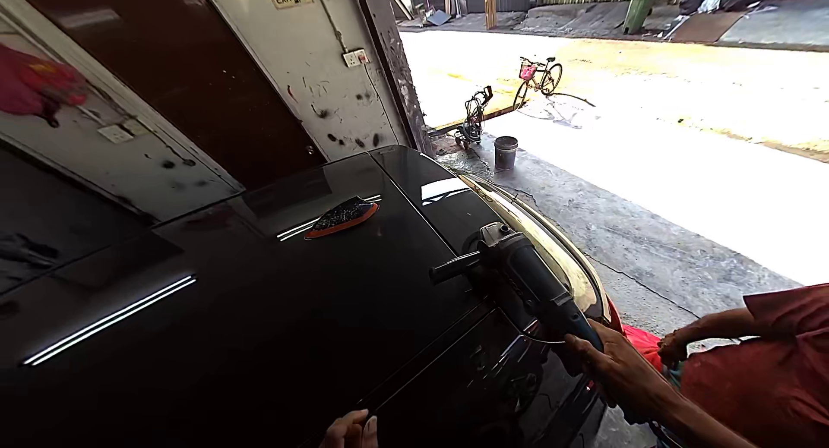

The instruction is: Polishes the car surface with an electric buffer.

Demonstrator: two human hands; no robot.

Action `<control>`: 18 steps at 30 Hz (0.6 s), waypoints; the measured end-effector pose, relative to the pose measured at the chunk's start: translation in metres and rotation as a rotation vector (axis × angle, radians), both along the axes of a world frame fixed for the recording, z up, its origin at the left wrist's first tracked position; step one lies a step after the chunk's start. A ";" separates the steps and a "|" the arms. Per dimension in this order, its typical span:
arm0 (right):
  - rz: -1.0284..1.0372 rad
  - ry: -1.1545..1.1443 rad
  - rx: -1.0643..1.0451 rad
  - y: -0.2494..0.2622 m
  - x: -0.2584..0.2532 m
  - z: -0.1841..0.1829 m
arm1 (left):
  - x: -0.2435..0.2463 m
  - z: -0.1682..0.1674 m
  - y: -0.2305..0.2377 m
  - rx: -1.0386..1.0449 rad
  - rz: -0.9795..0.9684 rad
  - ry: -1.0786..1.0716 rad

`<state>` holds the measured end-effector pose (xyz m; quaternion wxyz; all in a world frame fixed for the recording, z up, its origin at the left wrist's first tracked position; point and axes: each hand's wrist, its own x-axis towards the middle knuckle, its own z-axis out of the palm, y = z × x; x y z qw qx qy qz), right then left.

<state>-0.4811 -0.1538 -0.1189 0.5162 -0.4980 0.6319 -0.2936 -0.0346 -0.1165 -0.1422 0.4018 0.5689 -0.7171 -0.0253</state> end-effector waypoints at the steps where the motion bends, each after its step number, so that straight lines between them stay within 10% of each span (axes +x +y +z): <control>1: -0.002 -0.001 0.001 0.004 -0.001 -0.001 | -0.015 0.017 -0.018 -0.013 -0.012 -0.071; 10: -0.066 -0.021 0.013 0.032 -0.011 0.001 | -0.157 0.072 -0.196 0.232 -0.271 -0.403; 18: 0.003 0.038 0.011 0.034 -0.007 -0.009 | -0.144 0.056 -0.186 0.295 -0.289 -0.409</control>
